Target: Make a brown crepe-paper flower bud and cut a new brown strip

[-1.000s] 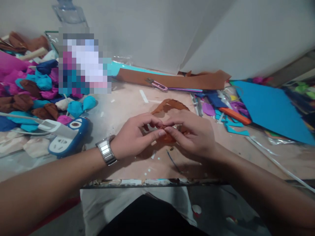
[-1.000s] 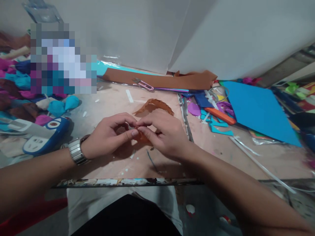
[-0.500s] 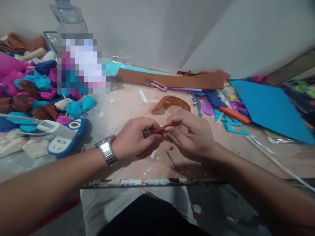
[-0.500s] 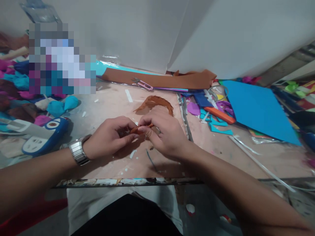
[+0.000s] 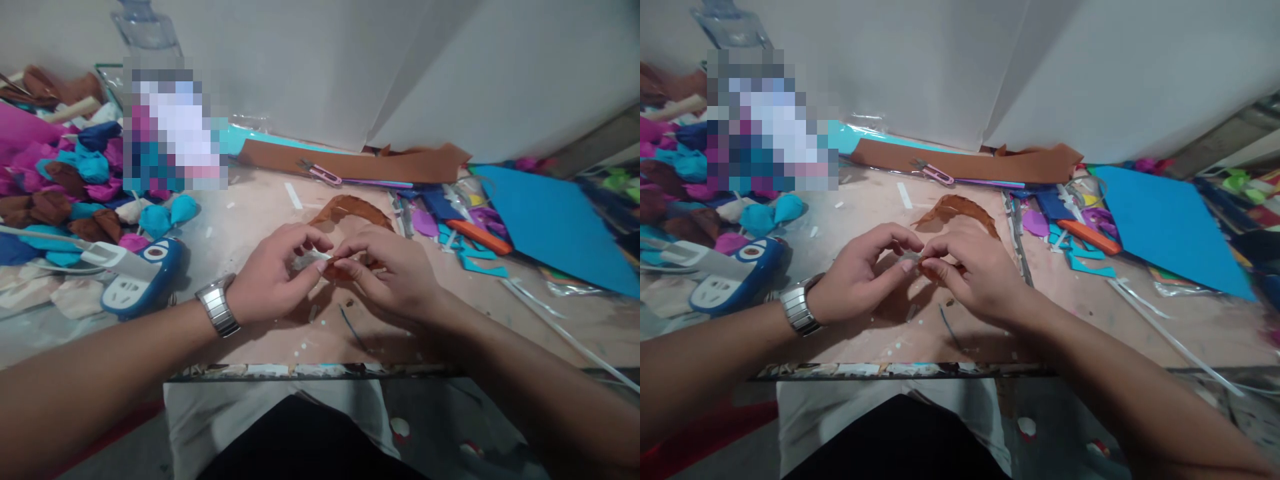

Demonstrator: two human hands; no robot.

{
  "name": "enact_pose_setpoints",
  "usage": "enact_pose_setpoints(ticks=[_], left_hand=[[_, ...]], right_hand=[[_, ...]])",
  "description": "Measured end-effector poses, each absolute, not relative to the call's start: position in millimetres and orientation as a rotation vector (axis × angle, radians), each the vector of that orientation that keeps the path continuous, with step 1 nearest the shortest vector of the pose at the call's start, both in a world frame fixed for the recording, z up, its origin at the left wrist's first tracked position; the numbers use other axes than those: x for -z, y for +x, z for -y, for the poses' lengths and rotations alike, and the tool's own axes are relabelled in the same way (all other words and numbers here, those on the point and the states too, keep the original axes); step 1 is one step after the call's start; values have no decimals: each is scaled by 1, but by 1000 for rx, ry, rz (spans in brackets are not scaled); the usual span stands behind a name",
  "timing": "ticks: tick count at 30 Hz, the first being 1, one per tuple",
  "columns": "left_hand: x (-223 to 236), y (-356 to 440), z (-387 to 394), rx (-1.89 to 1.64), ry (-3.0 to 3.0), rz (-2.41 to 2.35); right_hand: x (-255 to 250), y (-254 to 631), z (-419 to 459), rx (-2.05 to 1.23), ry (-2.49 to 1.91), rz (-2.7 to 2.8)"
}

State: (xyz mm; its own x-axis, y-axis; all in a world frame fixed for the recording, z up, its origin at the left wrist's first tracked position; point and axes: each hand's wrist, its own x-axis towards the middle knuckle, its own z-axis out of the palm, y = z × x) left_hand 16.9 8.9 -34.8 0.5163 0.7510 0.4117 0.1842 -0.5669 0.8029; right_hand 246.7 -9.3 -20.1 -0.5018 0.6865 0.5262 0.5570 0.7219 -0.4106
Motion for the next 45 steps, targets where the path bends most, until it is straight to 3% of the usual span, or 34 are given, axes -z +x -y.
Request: enact_pose_setpoints(ticks=[19, 45], left_hand=[[35, 20, -10, -1037, 1985, -569], [36, 19, -9, -894, 1967, -655]], right_hand=[[17, 247, 9, -241, -846, 2210], [19, 245, 12, -233, -880, 2170]])
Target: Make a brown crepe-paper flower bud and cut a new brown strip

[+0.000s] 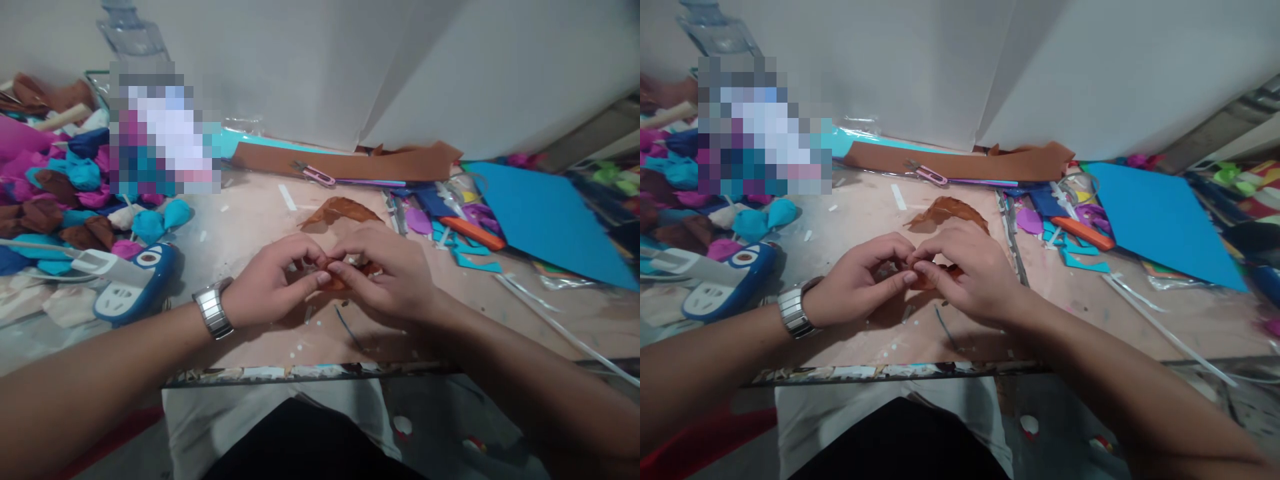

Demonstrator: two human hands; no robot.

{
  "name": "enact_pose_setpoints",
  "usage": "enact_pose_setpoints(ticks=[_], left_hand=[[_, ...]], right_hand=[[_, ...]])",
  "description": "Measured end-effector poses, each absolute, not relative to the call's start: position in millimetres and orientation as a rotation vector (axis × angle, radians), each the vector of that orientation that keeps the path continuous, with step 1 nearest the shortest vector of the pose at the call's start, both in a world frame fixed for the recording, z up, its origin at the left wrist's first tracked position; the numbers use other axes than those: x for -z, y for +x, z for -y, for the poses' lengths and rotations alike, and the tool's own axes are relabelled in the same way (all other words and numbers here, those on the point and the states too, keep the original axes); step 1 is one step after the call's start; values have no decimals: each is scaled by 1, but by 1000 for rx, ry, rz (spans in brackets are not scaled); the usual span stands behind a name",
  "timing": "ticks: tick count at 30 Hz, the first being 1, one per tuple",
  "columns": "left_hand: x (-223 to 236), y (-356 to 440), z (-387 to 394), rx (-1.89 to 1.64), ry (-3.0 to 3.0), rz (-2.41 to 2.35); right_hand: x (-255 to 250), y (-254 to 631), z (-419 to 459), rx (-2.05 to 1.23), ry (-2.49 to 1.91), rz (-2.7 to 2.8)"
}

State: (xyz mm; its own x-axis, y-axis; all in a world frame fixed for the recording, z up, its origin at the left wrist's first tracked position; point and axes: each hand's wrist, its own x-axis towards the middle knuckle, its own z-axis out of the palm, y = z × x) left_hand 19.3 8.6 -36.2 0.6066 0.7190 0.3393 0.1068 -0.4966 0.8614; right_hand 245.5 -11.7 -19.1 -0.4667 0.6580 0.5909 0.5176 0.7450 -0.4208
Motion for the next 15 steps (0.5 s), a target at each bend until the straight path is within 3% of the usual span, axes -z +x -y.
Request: enact_pose_setpoints(ticks=[15], left_hand=[[38, 18, -7, -649, 2336, -875]], right_hand=[[20, 245, 12, -204, -962, 2161]])
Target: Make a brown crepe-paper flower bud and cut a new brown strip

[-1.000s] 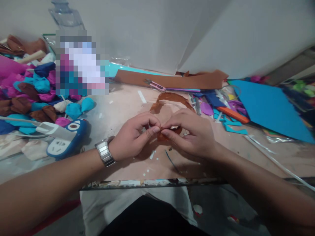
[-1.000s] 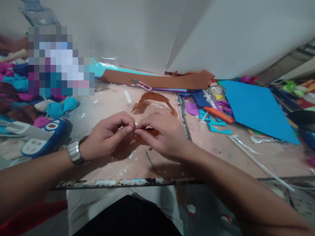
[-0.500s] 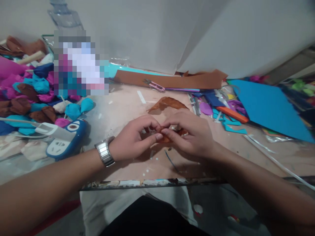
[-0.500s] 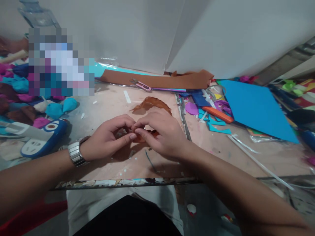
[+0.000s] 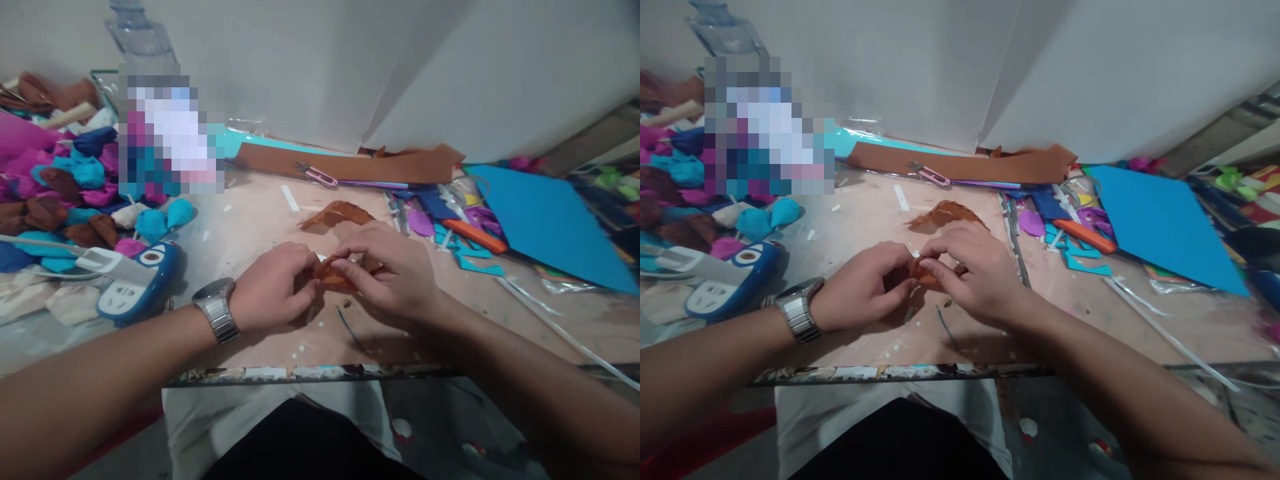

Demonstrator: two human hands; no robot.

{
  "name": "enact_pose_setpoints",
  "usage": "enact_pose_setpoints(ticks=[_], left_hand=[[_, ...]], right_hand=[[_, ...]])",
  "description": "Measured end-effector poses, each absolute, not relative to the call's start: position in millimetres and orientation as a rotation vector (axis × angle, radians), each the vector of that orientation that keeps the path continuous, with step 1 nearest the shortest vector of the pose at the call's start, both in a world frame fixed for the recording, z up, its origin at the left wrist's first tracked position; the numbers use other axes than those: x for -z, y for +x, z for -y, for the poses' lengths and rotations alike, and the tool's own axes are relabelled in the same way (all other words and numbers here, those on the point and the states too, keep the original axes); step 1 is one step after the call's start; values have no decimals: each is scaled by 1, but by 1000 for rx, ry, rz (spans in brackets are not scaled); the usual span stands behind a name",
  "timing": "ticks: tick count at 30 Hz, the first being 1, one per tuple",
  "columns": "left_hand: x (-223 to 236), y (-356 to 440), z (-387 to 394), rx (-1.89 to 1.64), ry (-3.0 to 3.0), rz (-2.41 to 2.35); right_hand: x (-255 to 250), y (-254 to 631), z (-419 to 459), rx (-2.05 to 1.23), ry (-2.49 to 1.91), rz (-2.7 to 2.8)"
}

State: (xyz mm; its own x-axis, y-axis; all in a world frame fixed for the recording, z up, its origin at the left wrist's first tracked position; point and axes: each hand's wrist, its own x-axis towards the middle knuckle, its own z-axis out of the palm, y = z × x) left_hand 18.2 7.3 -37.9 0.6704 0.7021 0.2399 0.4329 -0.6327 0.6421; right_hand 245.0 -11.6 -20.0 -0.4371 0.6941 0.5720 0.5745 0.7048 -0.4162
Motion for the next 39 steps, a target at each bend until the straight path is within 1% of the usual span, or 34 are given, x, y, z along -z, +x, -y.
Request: enact_pose_setpoints(ticks=[4, 9, 12, 21, 32, 35, 39], left_hand=[[36, 18, -6, -663, 2348, -880], [31, 17, -9, -921, 2210, -801], [31, 16, -11, -1010, 2212, -788], [34, 16, -10, -1002, 2197, -779], [35, 16, -11, -1049, 2077, -734], [34, 16, -11, -1053, 2064, -731], [33, 17, -11, -1044, 2025, -736]], right_hand=[[18, 244, 11, -214, -953, 2137], [19, 246, 8, -222, -975, 2196], [22, 247, 7, -238, -973, 2203], [24, 246, 7, -190, -958, 2198], [24, 250, 4, -144, -769, 2219], [23, 249, 5, -136, -786, 2227], [22, 249, 7, -153, -912, 2230]])
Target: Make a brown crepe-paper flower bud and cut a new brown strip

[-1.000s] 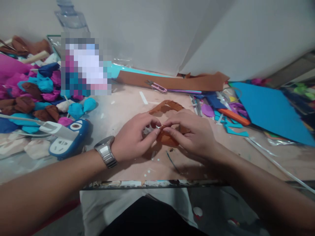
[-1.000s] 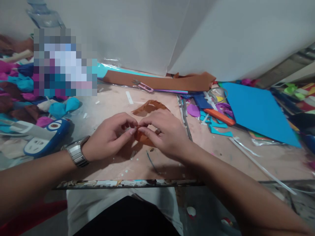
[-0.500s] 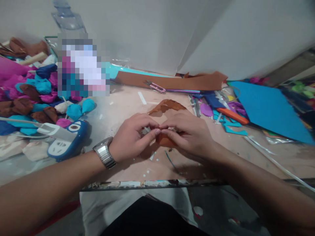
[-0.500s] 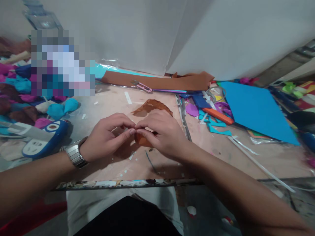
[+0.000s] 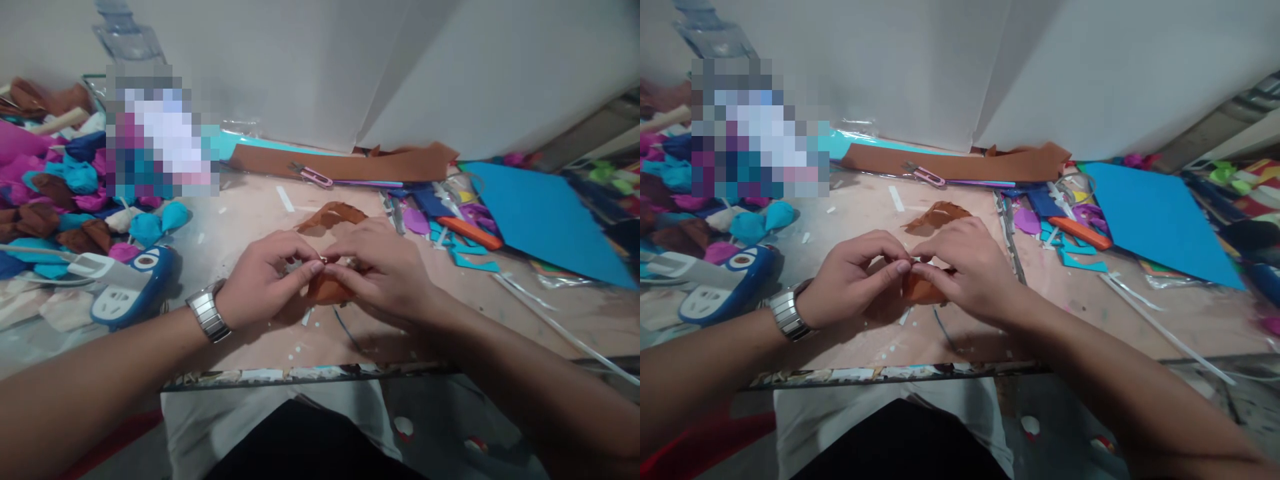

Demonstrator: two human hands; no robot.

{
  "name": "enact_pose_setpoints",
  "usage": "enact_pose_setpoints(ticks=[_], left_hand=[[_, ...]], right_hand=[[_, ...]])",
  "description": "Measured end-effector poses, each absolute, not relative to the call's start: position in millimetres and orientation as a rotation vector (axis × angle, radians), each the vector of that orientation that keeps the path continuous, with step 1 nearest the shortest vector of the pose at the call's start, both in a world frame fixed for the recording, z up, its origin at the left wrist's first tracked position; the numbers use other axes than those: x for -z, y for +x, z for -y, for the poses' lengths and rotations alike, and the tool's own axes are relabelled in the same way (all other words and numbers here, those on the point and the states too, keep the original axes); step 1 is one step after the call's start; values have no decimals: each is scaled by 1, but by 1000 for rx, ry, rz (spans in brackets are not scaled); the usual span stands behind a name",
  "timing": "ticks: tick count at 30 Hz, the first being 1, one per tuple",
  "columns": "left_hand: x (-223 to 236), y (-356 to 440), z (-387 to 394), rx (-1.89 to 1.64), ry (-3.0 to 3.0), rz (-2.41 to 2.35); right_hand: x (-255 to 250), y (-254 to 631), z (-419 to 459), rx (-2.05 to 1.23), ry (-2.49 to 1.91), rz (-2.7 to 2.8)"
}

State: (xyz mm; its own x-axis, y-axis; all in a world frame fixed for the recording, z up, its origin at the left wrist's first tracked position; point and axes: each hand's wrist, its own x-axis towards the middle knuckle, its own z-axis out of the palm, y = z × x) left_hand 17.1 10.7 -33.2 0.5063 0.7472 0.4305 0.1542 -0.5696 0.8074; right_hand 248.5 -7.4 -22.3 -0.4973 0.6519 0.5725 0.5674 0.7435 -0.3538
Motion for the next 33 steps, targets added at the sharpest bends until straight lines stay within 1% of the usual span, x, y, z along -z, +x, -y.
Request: enact_pose_setpoints(ticks=[12, 20, 26, 33], left_hand=[[35, 17, -11, -1019, 2031, -736], [36, 16, -13, -1065, 2119, -717], [37, 16, -12, -1130, 2137, -830], [39, 16, -11, -1149, 2139, -795]], right_hand=[[21, 245, 10, -156, -936, 2181], [23, 245, 10, -139, -965, 2174], [23, 244, 11, -132, -979, 2166], [25, 244, 10, -98, -957, 2173]])
